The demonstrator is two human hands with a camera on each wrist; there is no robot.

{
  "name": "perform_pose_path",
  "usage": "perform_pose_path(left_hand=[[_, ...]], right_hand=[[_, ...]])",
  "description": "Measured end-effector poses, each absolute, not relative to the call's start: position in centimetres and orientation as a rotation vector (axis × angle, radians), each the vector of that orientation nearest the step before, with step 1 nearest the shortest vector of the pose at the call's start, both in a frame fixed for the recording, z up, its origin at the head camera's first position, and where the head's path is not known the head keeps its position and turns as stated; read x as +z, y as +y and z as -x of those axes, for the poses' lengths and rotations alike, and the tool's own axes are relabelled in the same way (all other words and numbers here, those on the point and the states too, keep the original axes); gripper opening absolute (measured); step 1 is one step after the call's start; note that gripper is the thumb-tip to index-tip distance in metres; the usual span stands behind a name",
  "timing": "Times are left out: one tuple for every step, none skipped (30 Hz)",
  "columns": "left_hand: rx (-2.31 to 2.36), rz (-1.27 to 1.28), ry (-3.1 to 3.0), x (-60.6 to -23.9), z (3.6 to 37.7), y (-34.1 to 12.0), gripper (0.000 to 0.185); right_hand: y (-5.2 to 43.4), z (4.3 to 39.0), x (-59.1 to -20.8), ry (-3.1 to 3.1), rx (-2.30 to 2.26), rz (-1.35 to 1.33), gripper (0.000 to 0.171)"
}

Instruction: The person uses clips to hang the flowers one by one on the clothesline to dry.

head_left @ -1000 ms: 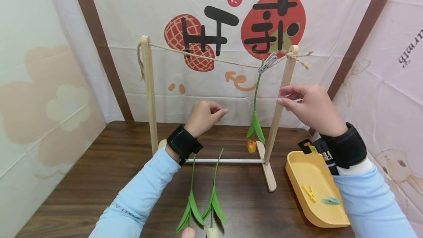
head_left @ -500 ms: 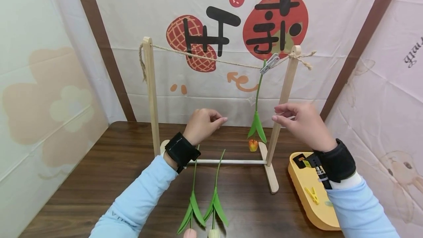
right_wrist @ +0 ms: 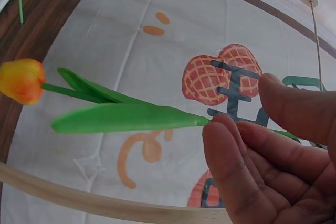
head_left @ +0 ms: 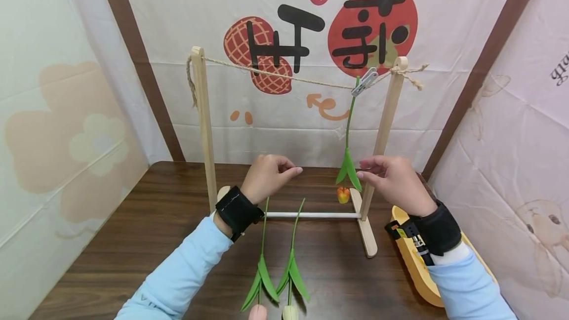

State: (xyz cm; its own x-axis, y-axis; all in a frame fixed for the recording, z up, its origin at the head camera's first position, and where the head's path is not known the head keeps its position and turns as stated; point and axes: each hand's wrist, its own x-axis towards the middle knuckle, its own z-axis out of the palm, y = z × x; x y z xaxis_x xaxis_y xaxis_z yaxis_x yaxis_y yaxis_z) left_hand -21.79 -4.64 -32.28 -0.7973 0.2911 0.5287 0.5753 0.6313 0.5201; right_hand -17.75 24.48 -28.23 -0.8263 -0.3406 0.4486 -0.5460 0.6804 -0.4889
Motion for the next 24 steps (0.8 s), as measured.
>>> perform_pose_path(left_hand=[[-0.979,0.679,-2.464,-32.5,21.7,-4.7,0.020],[-0.976,0.670,-2.471,-32.7,21.7,-4.8,0.020],[-0.973,0.664,-2.476,-32.9,21.7,-4.9,0.020],[-0.973,0.657,-2.482,-33.0,21.6,-5.0,0.020],[-0.974,0.651,-2.491,-33.2,21.5,-5.1,0.020],[-0.973,0.648,-2.496,-33.3,21.4,-5.1,0.020],[-0.971,0.645,-2.500,-33.4,21.4,-5.2,0.020],[-0.966,0.644,-2.504,-33.5,21.3,-5.2,0.020],[-0.964,0.644,-2.506,-33.6,21.3,-5.3,0.020],[-0.958,0.640,-2.512,-33.7,21.2,-5.3,0.020],[-0.951,0.635,-2.518,-33.9,21.1,-5.4,0.020],[-0.943,0.630,-2.524,-33.9,21.0,-5.5,0.020],[-0.938,0.626,-2.530,-34.0,20.9,-5.6,0.019],[-0.937,0.624,-2.534,-34.1,20.8,-5.6,0.019],[-0.937,0.624,-2.539,-34.1,20.6,-5.7,0.018],[-0.933,0.621,-2.545,-34.2,20.5,-5.7,0.019],[-0.932,0.621,-2.548,-34.2,20.4,-5.8,0.019],[-0.932,0.619,-2.552,-34.3,20.3,-5.8,0.019],[-0.931,0.620,-2.553,-34.4,20.2,-5.9,0.019],[-0.930,0.621,-2.555,-34.5,20.1,-5.9,0.020],[-0.930,0.622,-2.559,-34.6,20.0,-5.9,0.020],[-0.926,0.620,-2.563,-34.8,19.9,-6.0,0.020],[-0.923,0.622,-2.565,-34.9,19.8,-6.1,0.020],[-0.923,0.620,-2.569,-35.0,19.7,-6.1,0.019]], right_hand=[[24.4,17.8,-28.4,-2.577,0.921,-0.701,0.022],[24.4,17.8,-28.6,-2.575,0.937,-0.699,0.022],[24.4,17.8,-28.8,-2.576,0.953,-0.696,0.022],[24.4,17.8,-29.0,-2.577,0.965,-0.692,0.022],[24.3,17.8,-29.2,-2.579,0.971,-0.686,0.021],[24.3,17.8,-29.4,-2.579,0.986,-0.682,0.021],[24.3,17.7,-29.6,-2.577,0.992,-0.678,0.021],[24.3,17.7,-29.8,-2.575,0.998,-0.675,0.021],[24.3,17.7,-30.0,-2.576,1.006,-0.671,0.022],[24.2,17.7,-30.2,-2.578,1.014,-0.665,0.022],[24.2,17.7,-30.4,-2.578,1.019,-0.660,0.022],[24.1,17.7,-30.6,-2.580,1.022,-0.653,0.023],[24.1,17.6,-30.7,-2.582,1.015,-0.647,0.023],[24.1,17.6,-30.9,-2.583,1.007,-0.639,0.023],[24.0,17.5,-31.0,-2.584,0.999,-0.633,0.022],[24.0,17.5,-31.2,-2.583,0.992,-0.629,0.022],[24.0,17.5,-31.3,-2.583,0.987,-0.626,0.022],[24.0,17.4,-31.4,-2.583,0.983,-0.623,0.022],[24.0,17.3,-31.5,-2.584,0.982,-0.621,0.022],[24.0,17.2,-31.6,-2.586,0.984,-0.617,0.023],[23.9,17.2,-31.7,-2.589,0.988,-0.614,0.023],[23.9,17.1,-31.8,-2.593,0.991,-0.610,0.023],[23.9,17.0,-31.9,-2.595,0.994,-0.605,0.024],[23.8,17.0,-32.1,-2.598,0.998,-0.602,0.024]])
